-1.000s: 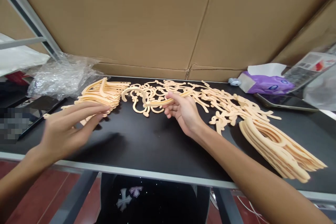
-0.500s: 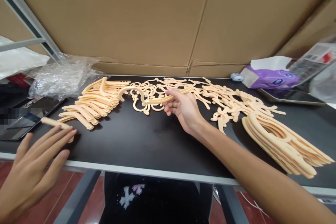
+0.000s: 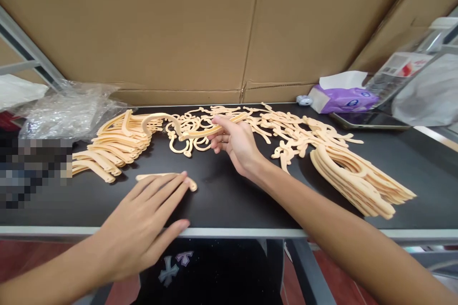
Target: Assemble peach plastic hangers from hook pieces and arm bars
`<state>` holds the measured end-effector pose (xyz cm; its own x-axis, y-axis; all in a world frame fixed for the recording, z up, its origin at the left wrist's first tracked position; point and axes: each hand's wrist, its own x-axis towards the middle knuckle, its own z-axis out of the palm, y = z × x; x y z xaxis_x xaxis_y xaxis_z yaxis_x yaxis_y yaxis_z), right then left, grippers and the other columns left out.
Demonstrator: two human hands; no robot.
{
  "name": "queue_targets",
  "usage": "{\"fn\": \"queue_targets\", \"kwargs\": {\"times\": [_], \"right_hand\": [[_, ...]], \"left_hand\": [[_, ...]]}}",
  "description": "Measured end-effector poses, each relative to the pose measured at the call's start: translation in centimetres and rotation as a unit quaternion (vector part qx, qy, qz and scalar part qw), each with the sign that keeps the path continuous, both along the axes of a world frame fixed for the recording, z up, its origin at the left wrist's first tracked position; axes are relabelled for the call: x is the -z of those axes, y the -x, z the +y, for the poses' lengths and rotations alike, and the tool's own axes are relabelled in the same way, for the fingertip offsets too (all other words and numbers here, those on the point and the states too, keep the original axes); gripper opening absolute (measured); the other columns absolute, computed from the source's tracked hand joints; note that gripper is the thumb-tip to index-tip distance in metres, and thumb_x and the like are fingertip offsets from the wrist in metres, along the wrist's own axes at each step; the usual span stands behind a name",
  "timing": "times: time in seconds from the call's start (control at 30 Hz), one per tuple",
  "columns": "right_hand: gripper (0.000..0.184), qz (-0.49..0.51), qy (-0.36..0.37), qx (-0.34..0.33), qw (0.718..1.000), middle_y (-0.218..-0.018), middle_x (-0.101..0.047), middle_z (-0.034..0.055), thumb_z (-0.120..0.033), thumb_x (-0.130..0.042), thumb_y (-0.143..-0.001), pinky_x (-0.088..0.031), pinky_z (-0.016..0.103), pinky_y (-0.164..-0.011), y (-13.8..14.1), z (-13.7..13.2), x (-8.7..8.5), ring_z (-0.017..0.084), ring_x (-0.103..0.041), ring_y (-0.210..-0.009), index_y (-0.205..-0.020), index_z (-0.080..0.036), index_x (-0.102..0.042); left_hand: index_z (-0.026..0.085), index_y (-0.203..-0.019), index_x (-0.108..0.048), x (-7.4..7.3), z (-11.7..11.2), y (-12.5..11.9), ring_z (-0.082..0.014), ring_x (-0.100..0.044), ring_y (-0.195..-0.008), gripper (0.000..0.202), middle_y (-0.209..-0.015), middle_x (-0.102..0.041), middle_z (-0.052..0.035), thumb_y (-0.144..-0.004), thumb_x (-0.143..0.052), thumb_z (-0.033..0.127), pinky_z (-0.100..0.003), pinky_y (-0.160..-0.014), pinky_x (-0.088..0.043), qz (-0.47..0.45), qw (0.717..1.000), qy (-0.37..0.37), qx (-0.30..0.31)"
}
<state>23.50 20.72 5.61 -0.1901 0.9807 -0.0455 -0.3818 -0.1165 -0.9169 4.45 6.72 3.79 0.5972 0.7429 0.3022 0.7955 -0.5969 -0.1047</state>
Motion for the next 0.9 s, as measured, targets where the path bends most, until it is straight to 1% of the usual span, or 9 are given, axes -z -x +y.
{"fn": "queue_targets", "kwargs": {"times": [0.17,0.3,0.43,0.5,0.57,0.67,0.73,0.8,0.9], "right_hand": [[0.012,0.015,-0.01,0.008,1.0,-0.059,-0.066,0.0026,-0.027,-0.067,-0.079,-0.04,0.021,-0.043,-0.2,-0.1,-0.2,0.011,-0.055,-0.046,-0.08,-0.016,-0.063],[0.014,0.011,-0.001,0.016,1.0,-0.058,-0.066,0.0034,-0.029,-0.067,-0.08,-0.04,0.02,-0.043,-0.3,-0.2,-0.4,0.011,-0.055,-0.045,-0.082,-0.015,-0.064],[0.014,0.013,-0.003,0.018,1.0,-0.058,-0.067,0.0034,-0.029,-0.069,-0.079,-0.041,0.021,-0.044,-0.5,-0.1,-0.6,0.011,-0.055,-0.045,-0.08,-0.016,-0.064],[0.016,0.011,-0.01,0.011,1.0,-0.058,-0.067,0.0032,-0.03,-0.071,-0.077,-0.041,0.021,-0.043,-0.5,-0.2,-0.7,0.011,-0.055,-0.045,-0.08,-0.016,-0.064],[0.018,0.006,-0.012,-0.001,1.0,-0.058,-0.067,0.0024,-0.031,-0.072,-0.076,-0.041,0.021,-0.042,-0.4,-0.4,-0.8,0.011,-0.056,-0.045,-0.081,-0.016,-0.065],[0.016,-0.002,-0.01,-0.027,1.0,-0.057,-0.066,0.0017,-0.029,-0.071,-0.074,-0.04,0.021,-0.04,0.0,-0.8,-0.6,0.01,-0.055,-0.043,-0.077,-0.016,-0.064],[0.015,-0.009,-0.013,-0.051,0.999,-0.057,-0.065,0.0021,-0.029,-0.069,-0.074,-0.04,0.021,-0.039,0.3,-1.1,-0.5,0.01,-0.054,-0.042,-0.073,-0.015,-0.064],[0.015,-0.015,-0.019,-0.073,0.997,-0.057,-0.065,0.0024,-0.029,-0.068,-0.075,-0.041,0.021,-0.039,0.5,-1.3,-0.3,0.01,-0.055,-0.042,-0.071,-0.014,-0.064],[0.015,-0.02,-0.027,-0.077,0.996,-0.057,-0.066,0.0031,-0.028,-0.067,-0.075,-0.042,0.021,-0.038,0.5,-1.4,-0.1,0.011,-0.056,-0.042,-0.072,-0.014,-0.066]], "left_hand": [[0.003,-0.143,-0.048,0.2,4.7,-4.4,-0.0358,-0.045,-0.137,0.063,-0.148,-0.051,-0.0207,-0.103,-0.035,0.049,-0.049,-0.112,-0.038,-0.003,0.997,0.074,0.018],[0.004,-0.139,-0.051,0.0,7.1,-5.8,-0.0336,-0.048,-0.132,0.058,-0.143,-0.055,-0.0187,-0.103,-0.039,0.047,-0.049,-0.111,-0.039,-0.045,0.993,0.101,0.033],[0.011,-0.129,-0.06,-0.8,8.6,-4.2,-0.0299,-0.054,-0.126,0.043,-0.134,-0.062,-0.0152,-0.101,-0.046,0.041,-0.048,-0.109,-0.041,-0.128,0.985,0.097,0.054],[0.015,-0.121,-0.063,-1.2,9.2,-2.7,-0.0291,-0.059,-0.117,0.039,-0.125,-0.067,-0.0129,-0.097,-0.054,0.043,-0.048,-0.103,-0.045,-0.209,0.973,0.087,0.044],[0.016,-0.119,-0.064,-1.4,9.6,-1.5,-0.0248,-0.065,-0.099,0.039,-0.109,-0.071,-0.0104,-0.093,-0.061,0.045,-0.042,-0.092,-0.051,-0.325,0.94,0.099,0.024],[0.017,-0.125,-0.06,-1.3,9.9,-0.5,-0.0146,-0.063,-0.069,0.04,-0.081,-0.068,-0.0022,-0.095,-0.059,0.043,-0.028,-0.07,-0.053,-0.467,0.868,0.162,0.042],[0.018,-0.128,-0.061,-1.1,9.7,-0.4,-0.011,-0.058,-0.059,0.039,-0.075,-0.065,0.0005,-0.097,-0.056,0.041,-0.024,-0.06,-0.05,-0.505,0.839,0.192,0.06],[0.019,-0.125,-0.065,-1.0,9.5,-0.4,-0.0089,-0.056,-0.055,0.034,-0.078,-0.066,0.0,-0.098,-0.055,0.038,-0.021,-0.055,-0.049,-0.51,0.834,0.198,0.078],[0.02,-0.121,-0.069,-0.9,9.4,-0.3,-0.0085,-0.058,-0.058,0.029,-0.083,-0.069,-0.001,-0.098,-0.057,0.035,-0.02,-0.057,-0.05,-0.506,0.835,0.2,0.085]]}}
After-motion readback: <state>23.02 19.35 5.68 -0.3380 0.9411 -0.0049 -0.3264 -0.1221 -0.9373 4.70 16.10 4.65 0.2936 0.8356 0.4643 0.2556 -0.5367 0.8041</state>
